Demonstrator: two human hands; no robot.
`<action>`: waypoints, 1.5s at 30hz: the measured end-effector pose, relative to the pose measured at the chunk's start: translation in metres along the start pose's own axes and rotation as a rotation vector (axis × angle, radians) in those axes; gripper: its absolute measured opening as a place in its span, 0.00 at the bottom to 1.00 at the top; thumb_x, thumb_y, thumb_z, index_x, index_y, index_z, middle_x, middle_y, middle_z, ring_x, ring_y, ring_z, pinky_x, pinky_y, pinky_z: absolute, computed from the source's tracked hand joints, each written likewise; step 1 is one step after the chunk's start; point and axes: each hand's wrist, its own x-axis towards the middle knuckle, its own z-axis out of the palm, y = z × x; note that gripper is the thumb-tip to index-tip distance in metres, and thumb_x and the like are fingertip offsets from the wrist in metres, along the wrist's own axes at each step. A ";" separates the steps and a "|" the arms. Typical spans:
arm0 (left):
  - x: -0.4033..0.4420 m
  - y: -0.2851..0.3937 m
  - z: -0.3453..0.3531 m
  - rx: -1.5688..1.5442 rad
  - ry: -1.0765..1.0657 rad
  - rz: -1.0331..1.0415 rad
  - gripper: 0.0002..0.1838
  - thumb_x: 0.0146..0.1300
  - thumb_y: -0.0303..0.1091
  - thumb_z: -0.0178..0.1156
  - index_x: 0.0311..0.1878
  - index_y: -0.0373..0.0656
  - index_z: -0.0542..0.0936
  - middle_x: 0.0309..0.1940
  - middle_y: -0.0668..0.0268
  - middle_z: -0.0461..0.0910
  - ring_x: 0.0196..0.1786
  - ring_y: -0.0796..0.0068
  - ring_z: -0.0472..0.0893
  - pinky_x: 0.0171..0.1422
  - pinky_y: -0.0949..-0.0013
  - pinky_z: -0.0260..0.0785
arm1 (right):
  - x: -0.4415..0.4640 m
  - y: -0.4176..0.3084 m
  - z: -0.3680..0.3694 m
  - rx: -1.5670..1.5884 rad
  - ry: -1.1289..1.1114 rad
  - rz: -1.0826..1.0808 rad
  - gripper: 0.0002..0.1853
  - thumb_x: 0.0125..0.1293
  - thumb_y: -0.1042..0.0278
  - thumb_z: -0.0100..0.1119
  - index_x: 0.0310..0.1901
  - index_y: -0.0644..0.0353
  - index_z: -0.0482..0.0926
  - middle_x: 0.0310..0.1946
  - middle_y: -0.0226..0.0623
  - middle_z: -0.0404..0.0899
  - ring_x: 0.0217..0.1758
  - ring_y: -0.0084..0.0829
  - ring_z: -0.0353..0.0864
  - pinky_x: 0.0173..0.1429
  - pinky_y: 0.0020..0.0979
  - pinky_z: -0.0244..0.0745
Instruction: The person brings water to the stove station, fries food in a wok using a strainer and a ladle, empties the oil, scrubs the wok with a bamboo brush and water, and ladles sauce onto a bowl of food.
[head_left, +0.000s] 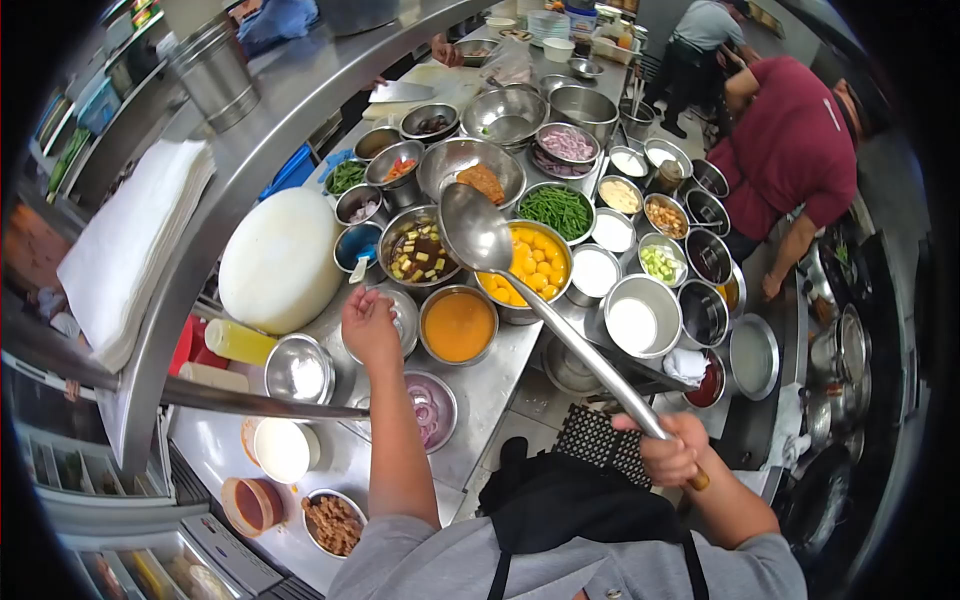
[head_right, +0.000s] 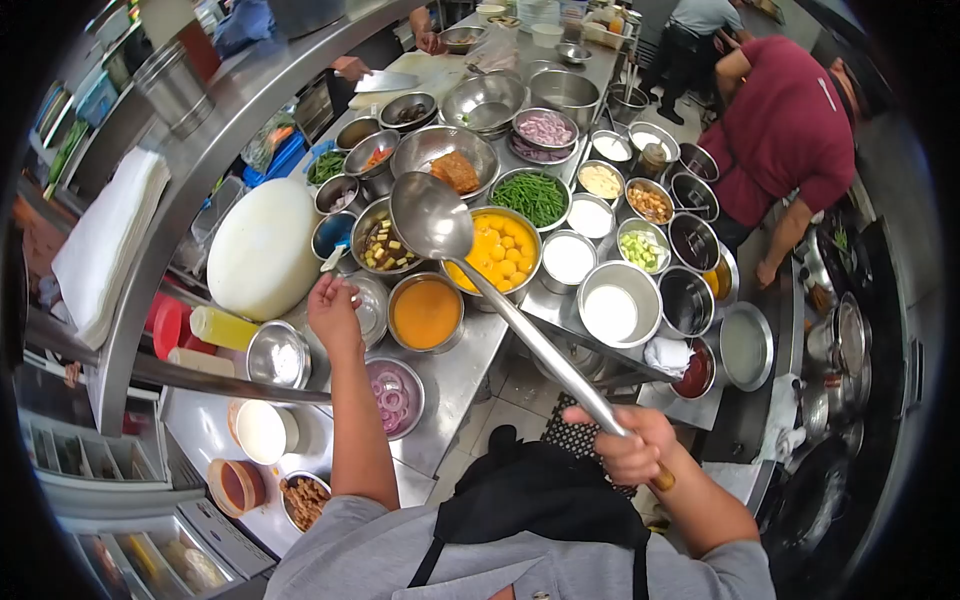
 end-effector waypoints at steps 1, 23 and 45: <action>0.003 0.003 -0.001 -0.036 -0.006 0.008 0.19 0.57 0.21 0.55 0.53 0.32 0.68 0.38 0.63 0.76 0.34 0.78 0.78 0.32 0.78 0.71 | -0.013 0.004 0.007 0.006 0.047 -0.022 0.29 0.70 0.67 0.38 0.70 0.58 0.46 0.19 0.28 0.61 0.11 0.15 0.61 0.11 0.20 0.57; -0.099 0.004 0.030 0.197 -0.168 0.160 0.10 0.58 0.33 0.59 0.42 0.42 0.78 0.30 0.66 0.79 0.33 0.77 0.77 0.39 0.72 0.71 | -0.157 0.080 0.065 -0.669 1.076 -0.223 0.33 0.52 0.79 0.53 0.63 0.62 0.59 0.09 0.29 0.57 0.05 0.18 0.54 0.08 0.22 0.44; -0.157 0.012 -0.050 0.067 -0.140 -0.083 0.10 0.63 0.28 0.56 0.46 0.35 0.74 0.30 0.67 0.75 0.31 0.81 0.76 0.37 0.78 0.70 | -0.114 0.058 0.102 -0.810 1.024 0.091 0.29 0.53 0.83 0.55 0.59 0.66 0.63 0.12 0.29 0.60 0.07 0.18 0.55 0.11 0.22 0.49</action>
